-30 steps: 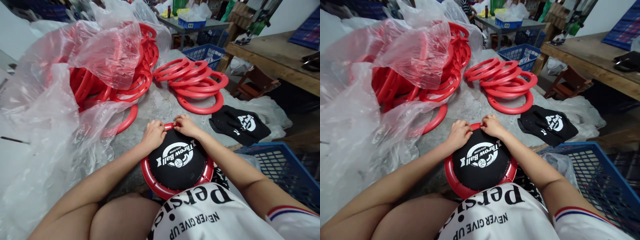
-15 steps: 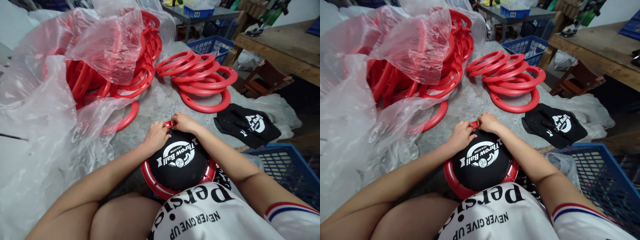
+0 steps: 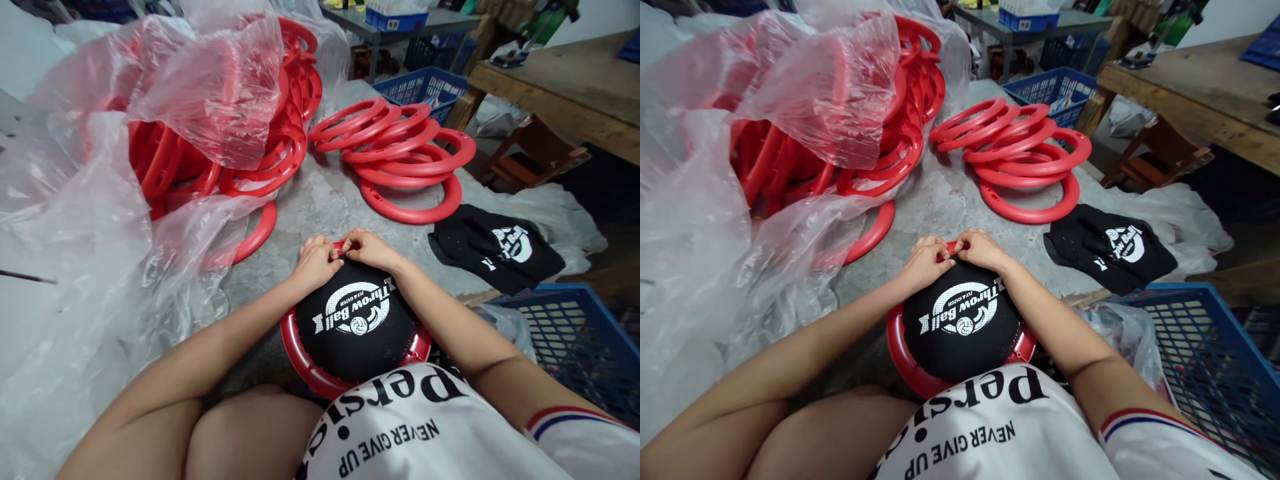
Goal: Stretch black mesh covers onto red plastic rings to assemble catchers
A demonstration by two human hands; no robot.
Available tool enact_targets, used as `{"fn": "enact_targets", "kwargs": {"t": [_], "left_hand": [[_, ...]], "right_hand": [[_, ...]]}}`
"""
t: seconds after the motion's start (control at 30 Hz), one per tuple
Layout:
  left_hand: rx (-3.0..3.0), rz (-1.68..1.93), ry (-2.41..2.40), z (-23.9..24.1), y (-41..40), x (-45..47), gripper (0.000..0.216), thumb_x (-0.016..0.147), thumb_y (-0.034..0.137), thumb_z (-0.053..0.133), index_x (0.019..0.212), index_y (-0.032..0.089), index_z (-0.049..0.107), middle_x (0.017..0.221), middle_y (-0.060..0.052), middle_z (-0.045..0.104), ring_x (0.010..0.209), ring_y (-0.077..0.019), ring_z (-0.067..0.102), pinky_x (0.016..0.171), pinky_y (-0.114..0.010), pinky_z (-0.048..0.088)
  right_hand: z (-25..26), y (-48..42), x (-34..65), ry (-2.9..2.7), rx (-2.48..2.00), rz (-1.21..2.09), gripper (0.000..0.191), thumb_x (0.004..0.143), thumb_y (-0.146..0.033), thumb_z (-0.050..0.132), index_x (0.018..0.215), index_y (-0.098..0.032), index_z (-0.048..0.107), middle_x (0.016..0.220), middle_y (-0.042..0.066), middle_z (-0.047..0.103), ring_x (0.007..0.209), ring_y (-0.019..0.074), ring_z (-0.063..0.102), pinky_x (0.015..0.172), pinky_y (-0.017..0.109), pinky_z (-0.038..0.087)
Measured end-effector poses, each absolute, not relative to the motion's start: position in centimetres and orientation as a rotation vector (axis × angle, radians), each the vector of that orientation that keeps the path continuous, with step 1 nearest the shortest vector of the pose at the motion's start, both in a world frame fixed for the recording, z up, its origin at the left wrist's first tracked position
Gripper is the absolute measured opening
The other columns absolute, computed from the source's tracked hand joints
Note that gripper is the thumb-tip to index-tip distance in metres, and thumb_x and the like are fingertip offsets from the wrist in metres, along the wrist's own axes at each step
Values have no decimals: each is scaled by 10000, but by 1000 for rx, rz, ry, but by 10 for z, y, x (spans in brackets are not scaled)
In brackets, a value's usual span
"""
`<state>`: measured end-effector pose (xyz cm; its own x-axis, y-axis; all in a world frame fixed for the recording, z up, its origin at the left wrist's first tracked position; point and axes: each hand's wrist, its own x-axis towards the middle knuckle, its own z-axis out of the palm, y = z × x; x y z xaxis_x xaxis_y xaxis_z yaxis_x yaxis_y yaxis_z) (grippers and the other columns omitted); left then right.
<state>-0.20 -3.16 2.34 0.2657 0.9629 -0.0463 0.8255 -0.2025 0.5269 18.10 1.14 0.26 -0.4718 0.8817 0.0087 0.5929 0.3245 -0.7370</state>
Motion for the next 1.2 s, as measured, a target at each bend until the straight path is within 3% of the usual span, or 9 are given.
{"fn": "enact_targets", "kwargs": {"t": [0.23, 0.43, 0.6, 0.87, 1.2], "left_hand": [[1945, 622, 1591, 14, -25, -6, 108, 813, 171, 672, 727, 208, 617, 1007, -38, 641, 1086, -230, 594, 1066, -427, 441], [1888, 700, 1615, 11, -25, -6, 127, 817, 186, 656, 697, 205, 621, 998, -46, 624, 1046, -217, 609, 1048, -410, 468], [1856, 713, 1650, 10, -24, -4, 142, 814, 168, 634, 681, 202, 602, 962, -43, 610, 954, -197, 607, 995, -384, 491], [1856, 663, 1710, 11, -20, -2, 148, 822, 163, 611, 679, 202, 609, 968, -51, 607, 988, -211, 603, 1005, -388, 486], [1886, 597, 1764, 13, -15, 1, 167, 795, 125, 590, 649, 202, 567, 907, -48, 590, 952, -211, 595, 966, -371, 489]], "right_hand": [[-2, 11, 181, -2131, -1332, 968, 39, 765, -145, 697, 767, -183, 688, 978, 23, 723, 926, 171, 631, 895, 291, 459], [0, 10, 179, -2070, -1407, 1004, 75, 819, -169, 652, 745, -181, 653, 989, 18, 724, 852, 147, 621, 803, 260, 466], [6, 8, 177, -2130, -1444, 928, 93, 844, -172, 636, 751, -180, 636, 987, 32, 714, 854, 156, 601, 813, 274, 454], [11, 5, 172, -2180, -1535, 838, 99, 870, -188, 602, 776, -189, 635, 993, 45, 718, 922, 188, 596, 939, 331, 435], [15, 2, 165, -2197, -1650, 737, 149, 894, -186, 537, 805, -189, 657, 1008, 87, 718, 940, 216, 609, 896, 334, 464]]}}
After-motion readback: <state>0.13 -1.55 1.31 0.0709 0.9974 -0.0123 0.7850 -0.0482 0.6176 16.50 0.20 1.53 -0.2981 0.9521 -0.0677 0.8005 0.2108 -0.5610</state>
